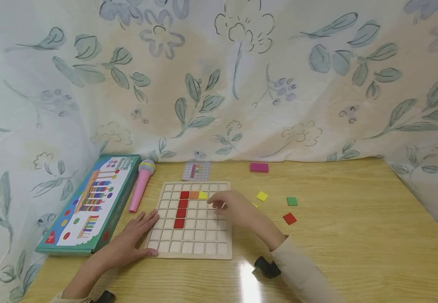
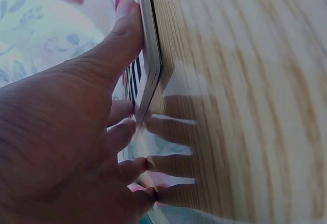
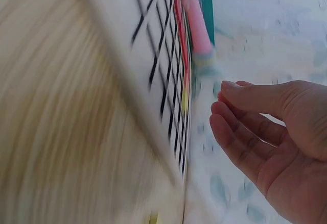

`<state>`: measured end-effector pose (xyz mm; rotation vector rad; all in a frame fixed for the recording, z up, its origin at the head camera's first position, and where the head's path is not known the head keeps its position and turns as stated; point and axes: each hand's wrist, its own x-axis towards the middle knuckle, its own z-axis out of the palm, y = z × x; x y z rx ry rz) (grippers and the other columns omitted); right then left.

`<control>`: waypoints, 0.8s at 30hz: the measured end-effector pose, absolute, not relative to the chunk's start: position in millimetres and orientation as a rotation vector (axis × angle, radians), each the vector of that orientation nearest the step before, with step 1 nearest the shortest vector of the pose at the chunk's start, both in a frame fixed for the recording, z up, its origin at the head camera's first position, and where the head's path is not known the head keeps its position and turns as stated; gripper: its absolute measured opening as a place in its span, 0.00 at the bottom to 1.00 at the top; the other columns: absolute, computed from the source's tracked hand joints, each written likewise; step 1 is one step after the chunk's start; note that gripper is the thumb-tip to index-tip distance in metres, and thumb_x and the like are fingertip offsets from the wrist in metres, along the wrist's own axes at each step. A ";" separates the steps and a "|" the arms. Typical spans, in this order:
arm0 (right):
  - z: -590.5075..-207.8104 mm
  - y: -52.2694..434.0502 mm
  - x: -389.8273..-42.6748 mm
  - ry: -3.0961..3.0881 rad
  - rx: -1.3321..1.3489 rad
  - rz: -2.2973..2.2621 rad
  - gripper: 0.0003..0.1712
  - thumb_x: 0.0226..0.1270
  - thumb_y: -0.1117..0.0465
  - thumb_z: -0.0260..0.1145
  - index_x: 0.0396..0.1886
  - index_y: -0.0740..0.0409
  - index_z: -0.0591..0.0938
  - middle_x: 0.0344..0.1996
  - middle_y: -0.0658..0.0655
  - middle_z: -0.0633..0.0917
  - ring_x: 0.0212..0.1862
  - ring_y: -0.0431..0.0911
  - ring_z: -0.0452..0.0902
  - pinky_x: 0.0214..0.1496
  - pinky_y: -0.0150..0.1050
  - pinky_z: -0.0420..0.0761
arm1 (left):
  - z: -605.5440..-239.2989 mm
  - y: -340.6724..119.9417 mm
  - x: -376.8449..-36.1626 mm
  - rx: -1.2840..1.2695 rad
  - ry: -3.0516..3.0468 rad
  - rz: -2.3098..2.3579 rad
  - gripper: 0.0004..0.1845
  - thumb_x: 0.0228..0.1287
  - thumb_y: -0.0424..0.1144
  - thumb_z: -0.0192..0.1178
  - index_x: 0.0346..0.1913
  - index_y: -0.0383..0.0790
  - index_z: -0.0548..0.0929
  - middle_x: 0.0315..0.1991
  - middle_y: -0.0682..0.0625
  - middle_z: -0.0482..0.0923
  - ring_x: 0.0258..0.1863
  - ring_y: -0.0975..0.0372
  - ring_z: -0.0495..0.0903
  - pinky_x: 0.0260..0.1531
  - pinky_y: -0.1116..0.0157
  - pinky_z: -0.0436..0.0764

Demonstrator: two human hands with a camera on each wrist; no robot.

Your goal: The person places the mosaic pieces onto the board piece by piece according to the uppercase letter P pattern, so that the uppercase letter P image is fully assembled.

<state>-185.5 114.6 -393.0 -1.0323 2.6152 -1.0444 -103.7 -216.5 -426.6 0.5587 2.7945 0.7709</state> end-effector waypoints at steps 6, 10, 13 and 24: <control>-403.0 175.7 -184.8 2.703 -0.995 -1.046 0.13 0.62 0.72 0.68 0.47 0.66 0.85 0.36 0.54 0.86 0.39 0.43 0.80 0.42 0.35 0.84 | -427.3 -216.6 -102.3 0.571 2.787 0.797 0.51 0.55 0.60 0.67 0.75 0.37 0.60 0.77 0.43 0.51 0.75 0.37 0.44 0.70 0.36 0.46; -408.7 214.5 -181.7 2.743 -0.980 -0.993 0.14 0.60 0.75 0.68 0.46 0.66 0.85 0.37 0.55 0.86 0.39 0.46 0.82 0.41 0.37 0.85 | -427.2 -216.4 -102.4 0.571 2.788 0.797 0.51 0.56 0.60 0.67 0.75 0.37 0.59 0.77 0.43 0.51 0.75 0.38 0.44 0.70 0.37 0.46; -408.8 239.1 -178.2 2.779 -0.944 -0.917 0.17 0.57 0.79 0.66 0.47 0.65 0.84 0.41 0.57 0.87 0.42 0.50 0.82 0.43 0.42 0.85 | -427.3 -216.8 -102.8 0.565 2.790 0.790 0.50 0.55 0.60 0.67 0.75 0.38 0.59 0.77 0.44 0.51 0.75 0.38 0.44 0.70 0.37 0.46; -411.5 287.0 -168.1 2.698 -0.814 -0.876 0.20 0.56 0.77 0.69 0.50 0.68 0.83 0.41 0.56 0.86 0.45 0.54 0.83 0.44 0.42 0.85 | -427.3 -216.8 -103.2 0.567 2.781 0.797 0.51 0.56 0.59 0.67 0.75 0.37 0.59 0.77 0.43 0.51 0.75 0.38 0.44 0.70 0.37 0.45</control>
